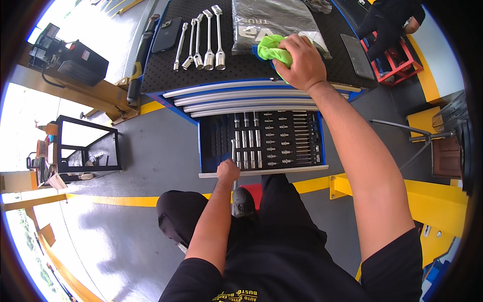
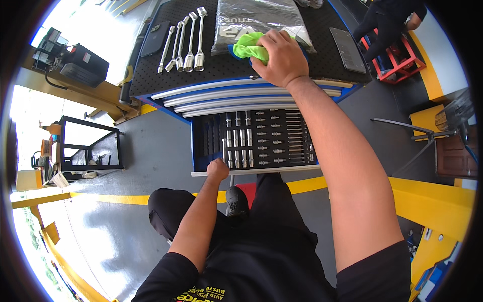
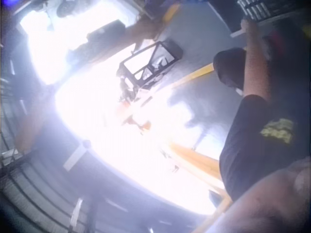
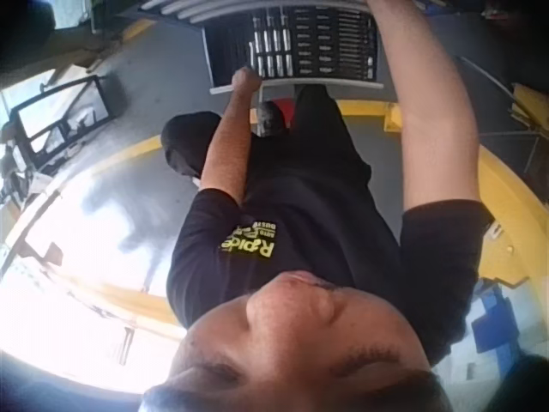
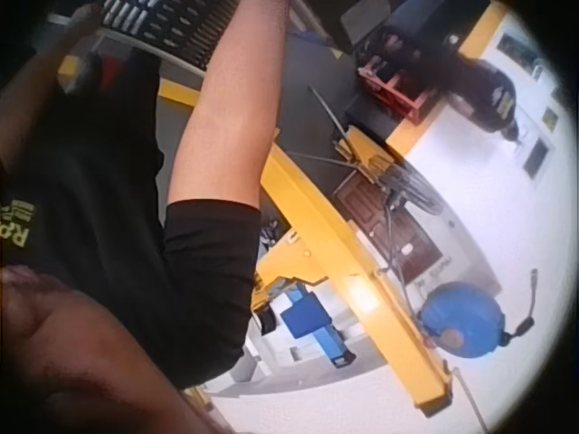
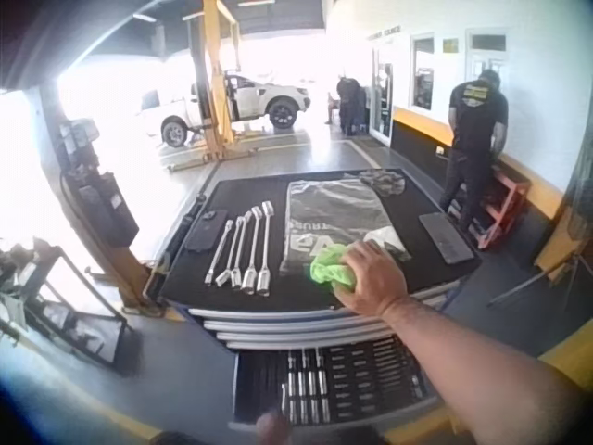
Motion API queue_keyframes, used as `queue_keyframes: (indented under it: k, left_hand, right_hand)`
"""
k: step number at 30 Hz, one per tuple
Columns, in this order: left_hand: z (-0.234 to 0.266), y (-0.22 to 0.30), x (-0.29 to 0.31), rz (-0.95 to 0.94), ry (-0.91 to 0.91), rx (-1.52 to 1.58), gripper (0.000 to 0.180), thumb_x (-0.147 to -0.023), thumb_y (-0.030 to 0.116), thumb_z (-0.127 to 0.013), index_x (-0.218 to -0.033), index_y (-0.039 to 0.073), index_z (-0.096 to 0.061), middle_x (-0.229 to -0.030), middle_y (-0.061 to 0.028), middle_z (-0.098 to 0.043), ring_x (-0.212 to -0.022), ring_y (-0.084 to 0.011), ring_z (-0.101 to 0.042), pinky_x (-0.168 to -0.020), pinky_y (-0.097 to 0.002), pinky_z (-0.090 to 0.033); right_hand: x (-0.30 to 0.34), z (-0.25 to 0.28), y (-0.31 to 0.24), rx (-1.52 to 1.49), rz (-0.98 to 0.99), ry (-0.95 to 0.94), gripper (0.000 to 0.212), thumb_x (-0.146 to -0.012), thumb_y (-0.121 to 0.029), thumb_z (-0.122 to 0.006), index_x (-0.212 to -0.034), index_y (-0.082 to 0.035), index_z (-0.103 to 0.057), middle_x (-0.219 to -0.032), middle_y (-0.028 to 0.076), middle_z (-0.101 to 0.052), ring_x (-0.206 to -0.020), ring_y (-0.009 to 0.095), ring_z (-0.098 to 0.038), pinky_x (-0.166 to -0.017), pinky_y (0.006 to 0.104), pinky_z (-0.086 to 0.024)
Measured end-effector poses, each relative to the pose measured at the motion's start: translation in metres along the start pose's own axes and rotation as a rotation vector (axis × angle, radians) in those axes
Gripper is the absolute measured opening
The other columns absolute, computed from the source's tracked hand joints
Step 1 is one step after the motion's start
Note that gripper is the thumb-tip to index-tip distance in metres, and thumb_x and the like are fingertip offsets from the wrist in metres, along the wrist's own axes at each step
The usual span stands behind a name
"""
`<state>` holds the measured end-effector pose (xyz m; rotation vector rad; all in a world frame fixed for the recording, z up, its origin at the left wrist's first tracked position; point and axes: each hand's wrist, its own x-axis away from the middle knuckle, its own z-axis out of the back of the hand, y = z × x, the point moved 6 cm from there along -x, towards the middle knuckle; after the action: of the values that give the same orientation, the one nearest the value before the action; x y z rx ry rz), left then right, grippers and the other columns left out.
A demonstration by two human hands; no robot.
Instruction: The person opens a tool chest drawer, retrieves a green cloth, and wipes several metal socket tools one by one. The person places the cleaned sockets on the tool chest top and continues wiping additional sockets with the cloth.
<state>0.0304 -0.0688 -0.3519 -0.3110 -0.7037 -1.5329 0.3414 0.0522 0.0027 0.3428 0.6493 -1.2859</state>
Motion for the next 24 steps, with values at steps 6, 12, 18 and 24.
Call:
queue_keyframes:
  k: [6, 12, 18, 24]
  left_hand:
    - [-0.003, 0.019, 0.003, -0.11, -0.068, -0.063, 0.031, -0.089, 0.018, -0.058, -0.112, 0.003, -0.072, -0.117, -0.024, -0.072, -0.112, -0.0396, -0.069, -0.097, -0.0453, -0.056]
    - [-0.011, 0.01, 0.009, -0.18, -0.021, 0.048, 0.03, -0.09, 0.019, -0.057, -0.11, 0.001, -0.071, -0.115, -0.0265, -0.071, -0.11, -0.0429, -0.068, -0.097, -0.0486, -0.055]
    - [-0.011, 0.008, 0.028, -0.221, 0.042, 0.048, 0.025, -0.09, 0.017, -0.057, -0.105, 0.0, -0.068, -0.109, -0.0273, -0.071, -0.106, -0.0443, -0.068, -0.095, -0.0503, -0.054]
    - [-0.018, 0.008, 0.034, -0.275, 0.078, -0.08, 0.024, -0.09, 0.015, -0.056, -0.105, 0.0, -0.067, -0.107, -0.0253, -0.071, -0.103, -0.042, -0.069, -0.093, -0.0502, -0.055]
  right_hand:
    - [0.009, -0.007, 0.01, 0.115, -0.016, -0.021, 0.04, -0.085, -0.04, -0.072, -0.112, -0.01, -0.067, -0.111, 0.006, -0.064, -0.112, 0.028, -0.061, -0.097, 0.0429, -0.053]
    - [0.006, -0.003, 0.011, 0.11, -0.05, -0.056, 0.039, -0.086, -0.04, -0.07, -0.112, -0.011, -0.067, -0.111, 0.005, -0.063, -0.111, 0.026, -0.061, -0.094, 0.0427, -0.053]
    - [0.005, -0.001, 0.007, 0.061, -0.071, -0.056, 0.041, -0.085, -0.042, -0.07, -0.112, -0.011, -0.068, -0.113, 0.005, -0.062, -0.113, 0.025, -0.059, -0.098, 0.0411, -0.051]
    - [0.002, 0.002, 0.008, 0.04, -0.063, -0.017, 0.038, -0.084, -0.038, -0.071, -0.109, -0.009, -0.067, -0.112, 0.006, -0.062, -0.111, 0.026, -0.059, -0.097, 0.0419, -0.051]
